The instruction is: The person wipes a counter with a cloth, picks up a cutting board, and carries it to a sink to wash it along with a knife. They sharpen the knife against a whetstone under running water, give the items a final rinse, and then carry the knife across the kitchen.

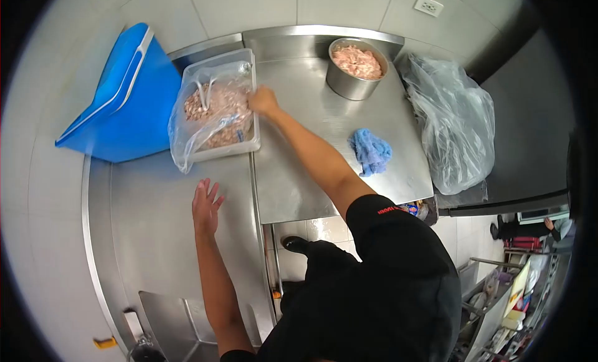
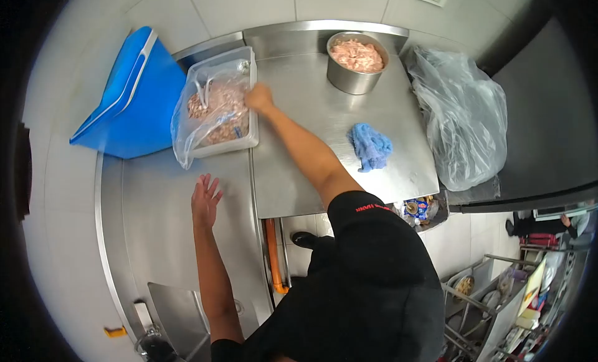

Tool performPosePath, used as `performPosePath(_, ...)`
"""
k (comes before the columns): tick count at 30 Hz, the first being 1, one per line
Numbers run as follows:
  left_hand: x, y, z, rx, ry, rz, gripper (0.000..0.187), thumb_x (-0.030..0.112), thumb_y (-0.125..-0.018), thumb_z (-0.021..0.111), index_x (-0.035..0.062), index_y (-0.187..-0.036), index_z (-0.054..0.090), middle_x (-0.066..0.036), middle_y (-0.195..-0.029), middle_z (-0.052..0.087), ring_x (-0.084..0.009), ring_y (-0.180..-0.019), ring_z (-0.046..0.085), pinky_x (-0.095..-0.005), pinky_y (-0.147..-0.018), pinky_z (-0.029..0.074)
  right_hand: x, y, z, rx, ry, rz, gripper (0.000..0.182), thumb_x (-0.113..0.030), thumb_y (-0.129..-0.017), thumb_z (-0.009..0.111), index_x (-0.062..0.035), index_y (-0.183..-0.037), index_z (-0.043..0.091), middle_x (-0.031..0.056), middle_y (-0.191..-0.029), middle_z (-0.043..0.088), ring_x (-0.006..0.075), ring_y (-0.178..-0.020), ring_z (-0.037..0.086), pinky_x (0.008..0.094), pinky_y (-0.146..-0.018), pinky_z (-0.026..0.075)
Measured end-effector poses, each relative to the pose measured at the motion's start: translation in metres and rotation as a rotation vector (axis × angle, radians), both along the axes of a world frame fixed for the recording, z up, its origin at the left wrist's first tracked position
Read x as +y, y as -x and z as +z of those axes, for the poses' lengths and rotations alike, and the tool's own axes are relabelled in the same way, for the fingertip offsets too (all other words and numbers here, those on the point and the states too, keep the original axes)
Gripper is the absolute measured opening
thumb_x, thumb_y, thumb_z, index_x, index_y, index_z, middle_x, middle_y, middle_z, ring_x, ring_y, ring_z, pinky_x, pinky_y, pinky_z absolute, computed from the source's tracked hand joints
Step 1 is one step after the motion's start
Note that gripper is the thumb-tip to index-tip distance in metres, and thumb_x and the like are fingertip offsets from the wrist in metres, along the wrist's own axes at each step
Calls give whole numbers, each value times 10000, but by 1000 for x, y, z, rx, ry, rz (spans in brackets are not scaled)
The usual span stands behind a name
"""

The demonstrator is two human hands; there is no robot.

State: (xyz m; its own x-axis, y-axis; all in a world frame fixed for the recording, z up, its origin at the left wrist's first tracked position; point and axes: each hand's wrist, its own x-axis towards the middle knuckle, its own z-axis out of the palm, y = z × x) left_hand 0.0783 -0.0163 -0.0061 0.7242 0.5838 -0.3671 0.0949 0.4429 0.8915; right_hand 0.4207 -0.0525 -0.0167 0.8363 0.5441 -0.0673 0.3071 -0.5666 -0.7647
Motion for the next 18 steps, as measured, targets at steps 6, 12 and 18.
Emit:
performPosePath(6, -7, -39, 21, -87, 16, 104, 792, 528, -936, 383, 4, -1447, 81, -126, -1521, 135, -298, -1354, 271, -436, -1029, 285, -53, 90, 0, 114, -497, -377, 266, -219, -818, 542, 47, -815, 522, 219, -761, 600, 342, -736, 606, 425, -698, 464)
performPosePath(12, 12, -61, 30, -133, -60, -37, 739, 530, -936, 379, 1, -1425, 214, -135, -1454, 312, -275, -1305, 348, -424, -1049, 268, -112, 164, 22, 776, -912, -452, 230, -168, -854, 544, 16, -861, 406, 114, -686, 510, 176, -533, 545, 313, -477, 513)
performPosePath(18, 46, -128, 42, -11, -94, -267, 877, 635, -892, 354, -19, -1438, 144, -159, -1488, 234, -278, -1360, 248, -417, -1086, 204, -94, 150, 17, 844, -1141, -605, 231, -171, -904, 512, 12, -883, 373, 120, -650, 514, 202, -464, 558, 320, -451, 539)
